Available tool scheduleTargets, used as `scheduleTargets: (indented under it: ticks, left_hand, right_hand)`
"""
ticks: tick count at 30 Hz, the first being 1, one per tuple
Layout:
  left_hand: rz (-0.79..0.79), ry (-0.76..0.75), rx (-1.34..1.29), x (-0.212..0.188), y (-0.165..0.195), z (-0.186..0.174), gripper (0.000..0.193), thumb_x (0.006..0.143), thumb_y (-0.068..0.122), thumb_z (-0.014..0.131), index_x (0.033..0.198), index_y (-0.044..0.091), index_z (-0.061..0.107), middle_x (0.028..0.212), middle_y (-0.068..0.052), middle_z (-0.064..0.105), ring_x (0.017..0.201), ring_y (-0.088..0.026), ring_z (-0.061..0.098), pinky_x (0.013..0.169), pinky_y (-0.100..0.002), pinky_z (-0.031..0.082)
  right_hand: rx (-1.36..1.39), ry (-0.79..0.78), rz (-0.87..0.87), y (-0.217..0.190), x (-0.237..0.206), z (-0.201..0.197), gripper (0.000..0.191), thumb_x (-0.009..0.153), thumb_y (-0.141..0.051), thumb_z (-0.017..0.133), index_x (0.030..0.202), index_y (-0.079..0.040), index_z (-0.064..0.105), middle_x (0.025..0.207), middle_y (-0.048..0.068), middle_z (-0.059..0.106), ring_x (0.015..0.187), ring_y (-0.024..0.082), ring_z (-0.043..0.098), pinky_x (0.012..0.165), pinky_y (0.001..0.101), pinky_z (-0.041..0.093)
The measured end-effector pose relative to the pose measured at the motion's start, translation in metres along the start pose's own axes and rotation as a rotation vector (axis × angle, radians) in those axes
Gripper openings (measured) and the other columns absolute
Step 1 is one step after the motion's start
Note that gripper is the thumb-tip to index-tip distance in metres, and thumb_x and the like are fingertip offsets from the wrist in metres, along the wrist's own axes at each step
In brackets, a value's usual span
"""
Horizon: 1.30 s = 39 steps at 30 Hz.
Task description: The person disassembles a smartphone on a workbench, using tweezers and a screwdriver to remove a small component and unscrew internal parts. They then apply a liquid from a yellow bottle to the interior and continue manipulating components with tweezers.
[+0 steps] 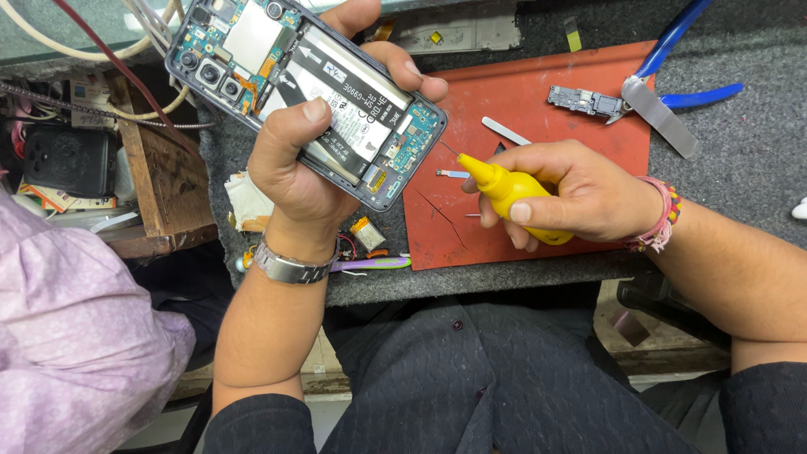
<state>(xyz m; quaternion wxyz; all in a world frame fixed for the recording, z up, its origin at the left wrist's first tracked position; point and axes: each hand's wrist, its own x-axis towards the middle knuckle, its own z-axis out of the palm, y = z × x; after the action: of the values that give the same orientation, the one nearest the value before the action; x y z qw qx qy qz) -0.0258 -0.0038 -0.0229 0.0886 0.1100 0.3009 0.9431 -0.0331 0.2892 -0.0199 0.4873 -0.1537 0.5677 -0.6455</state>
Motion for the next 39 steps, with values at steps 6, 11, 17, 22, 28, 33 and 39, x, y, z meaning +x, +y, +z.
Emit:
scheduleTargets:
  ticks: [6,11,17,22,28,33,39]
  left_hand:
    - [-0.015,-0.009,-0.021,0.001,0.001,0.0,0.065,0.096,0.025,0.06,0.149,-0.007,0.041,0.116,-0.027,0.065,0.116,-0.038,0.069,0.101,-0.045,0.06]
    - [-0.02,-0.018,-0.017,0.0,0.001,0.0,0.065,0.095,0.025,0.06,0.149,-0.007,0.041,0.115,-0.027,0.066,0.115,-0.038,0.069,0.103,-0.045,0.059]
    - [-0.001,-0.031,0.027,0.001,0.003,0.002,0.067,0.095,0.025,0.06,0.15,-0.006,0.039,0.115,-0.026,0.065,0.114,-0.038,0.069,0.104,-0.044,0.058]
    - [0.015,-0.047,0.12,-0.003,0.004,0.003,0.066,0.094,0.025,0.062,0.149,-0.004,0.038,0.115,-0.026,0.065,0.113,-0.035,0.067,0.104,-0.044,0.055]
    - [0.013,-0.054,0.082,-0.004,-0.002,0.001,0.054,0.096,0.024,0.062,0.14,-0.002,0.044,0.114,-0.025,0.065,0.112,-0.033,0.065,0.107,-0.042,0.052]
    - [0.01,-0.057,0.069,-0.006,-0.005,0.0,0.047,0.097,0.023,0.064,0.134,-0.001,0.047,0.114,-0.024,0.065,0.114,-0.032,0.065,0.107,-0.043,0.052]
    - [0.001,-0.063,0.035,-0.006,-0.007,0.0,0.046,0.098,0.023,0.066,0.133,0.0,0.048,0.113,-0.025,0.065,0.115,-0.033,0.067,0.112,-0.046,0.053]
  right_hand:
    - [0.01,-0.007,-0.004,0.0,0.0,-0.001,0.049,0.097,-0.025,0.066,0.137,0.002,0.058,0.106,0.009,0.071,0.075,0.013,0.069,0.065,0.0287,0.058]
    - [0.009,-0.011,-0.001,-0.002,-0.001,-0.003,0.049,0.096,-0.025,0.066,0.137,0.002,0.059,0.106,0.011,0.072,0.075,0.014,0.069,0.066,0.0294,0.059]
    - [0.021,-0.006,-0.023,0.001,0.001,-0.003,0.049,0.096,-0.023,0.066,0.137,0.002,0.057,0.107,0.011,0.073,0.075,0.013,0.069,0.065,0.0294,0.059]
    - [-0.004,0.016,-0.044,0.005,0.001,-0.003,0.048,0.097,-0.021,0.066,0.137,0.003,0.058,0.106,0.011,0.072,0.074,0.013,0.067,0.065,0.029,0.058]
    - [0.001,0.014,-0.047,0.009,0.002,-0.004,0.046,0.098,-0.018,0.065,0.137,0.003,0.058,0.106,0.011,0.072,0.073,0.011,0.065,0.065,0.0282,0.056]
    - [-0.027,0.033,-0.039,0.011,0.002,-0.004,0.042,0.097,-0.018,0.066,0.133,0.004,0.062,0.103,0.009,0.072,0.07,0.011,0.064,0.062,0.0272,0.055]
    - [-0.025,0.048,-0.034,0.013,0.001,-0.002,0.043,0.097,-0.017,0.066,0.135,0.004,0.061,0.101,0.009,0.071,0.07,0.011,0.064,0.063,0.0272,0.054]
